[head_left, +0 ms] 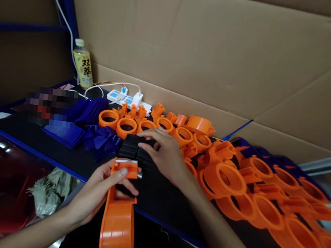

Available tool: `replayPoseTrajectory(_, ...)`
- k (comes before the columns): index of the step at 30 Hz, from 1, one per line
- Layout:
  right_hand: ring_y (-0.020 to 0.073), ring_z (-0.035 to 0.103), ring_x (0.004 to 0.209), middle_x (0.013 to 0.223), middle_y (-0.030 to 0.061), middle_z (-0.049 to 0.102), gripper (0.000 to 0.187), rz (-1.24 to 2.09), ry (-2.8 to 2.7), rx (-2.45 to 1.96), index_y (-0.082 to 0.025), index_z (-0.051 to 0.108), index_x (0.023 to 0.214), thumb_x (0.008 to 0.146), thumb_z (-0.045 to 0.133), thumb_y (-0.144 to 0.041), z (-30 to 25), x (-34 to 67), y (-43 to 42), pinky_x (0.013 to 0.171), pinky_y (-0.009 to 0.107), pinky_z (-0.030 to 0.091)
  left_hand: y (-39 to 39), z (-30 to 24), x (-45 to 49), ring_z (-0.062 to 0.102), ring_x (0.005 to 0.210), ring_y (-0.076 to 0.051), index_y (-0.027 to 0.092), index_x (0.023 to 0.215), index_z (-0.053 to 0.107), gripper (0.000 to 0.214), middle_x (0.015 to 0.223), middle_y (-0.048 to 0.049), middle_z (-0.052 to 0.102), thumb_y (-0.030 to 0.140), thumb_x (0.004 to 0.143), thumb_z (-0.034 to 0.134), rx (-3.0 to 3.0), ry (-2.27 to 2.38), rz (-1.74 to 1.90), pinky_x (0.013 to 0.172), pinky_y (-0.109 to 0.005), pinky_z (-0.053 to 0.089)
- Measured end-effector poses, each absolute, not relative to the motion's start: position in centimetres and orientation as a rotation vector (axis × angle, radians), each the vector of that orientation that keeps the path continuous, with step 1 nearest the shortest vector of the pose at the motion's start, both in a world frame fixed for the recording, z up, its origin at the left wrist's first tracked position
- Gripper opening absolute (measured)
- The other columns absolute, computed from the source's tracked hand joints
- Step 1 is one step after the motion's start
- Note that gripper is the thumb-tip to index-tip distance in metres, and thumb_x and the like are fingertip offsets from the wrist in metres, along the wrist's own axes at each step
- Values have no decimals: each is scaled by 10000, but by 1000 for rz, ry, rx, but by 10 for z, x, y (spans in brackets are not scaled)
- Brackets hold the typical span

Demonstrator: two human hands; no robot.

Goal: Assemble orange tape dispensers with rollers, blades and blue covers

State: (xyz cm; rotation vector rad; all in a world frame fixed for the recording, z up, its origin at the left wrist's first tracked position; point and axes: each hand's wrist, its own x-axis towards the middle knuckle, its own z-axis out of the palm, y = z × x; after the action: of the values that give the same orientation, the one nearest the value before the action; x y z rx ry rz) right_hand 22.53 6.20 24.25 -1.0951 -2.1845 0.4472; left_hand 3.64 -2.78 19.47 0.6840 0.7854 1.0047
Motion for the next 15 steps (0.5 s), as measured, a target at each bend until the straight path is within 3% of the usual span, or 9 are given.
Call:
replayPoseTrajectory(3, 152, 677, 927, 1059, 39, 725, 205, 556, -2147, -909, -244, 733, 1134, 932, 696, -235, 249, 235, 42, 771, 280, 550, -27, 193, 36, 759, 887, -244, 144, 1175, 653, 346, 1117, -141, 750, 357, 911, 724, 650, 784, 1082, 792, -395, 647)
replayPoseTrajectory(7, 178, 653, 1057, 1130, 60, 689, 280, 391, -2198, -849, -278, 737, 1184, 946, 647, -162, 241, 232, 14, 858, 321, 574, -28, 195, 37, 759, 939, -260, 159, 1179, 641, 353, 1121, -129, 752, 325, 888, 756, 675, 779, 1116, 775, -374, 647)
replayPoseTrajectory(11, 141, 663, 898, 1070, 66, 650, 253, 357, -2071, -932, -266, 751, 1156, 954, 637, -165, 227, 219, -2, 740, 276, 591, -30, 195, 40, 761, 923, -261, 168, 1154, 640, 342, 1127, -123, 748, 344, 884, 756, 730, 789, 1095, 739, -353, 645)
replayPoseTrajectory(15, 154, 685, 903, 1014, 55, 683, 236, 406, -1989, -927, -253, 745, 1122, 953, 629, -136, 223, 211, -9, 777, 299, 606, -31, 191, 42, 760, 863, -243, 171, 1128, 634, 337, 1073, -109, 753, 368, 880, 752, 759, 825, 1064, 707, -331, 636)
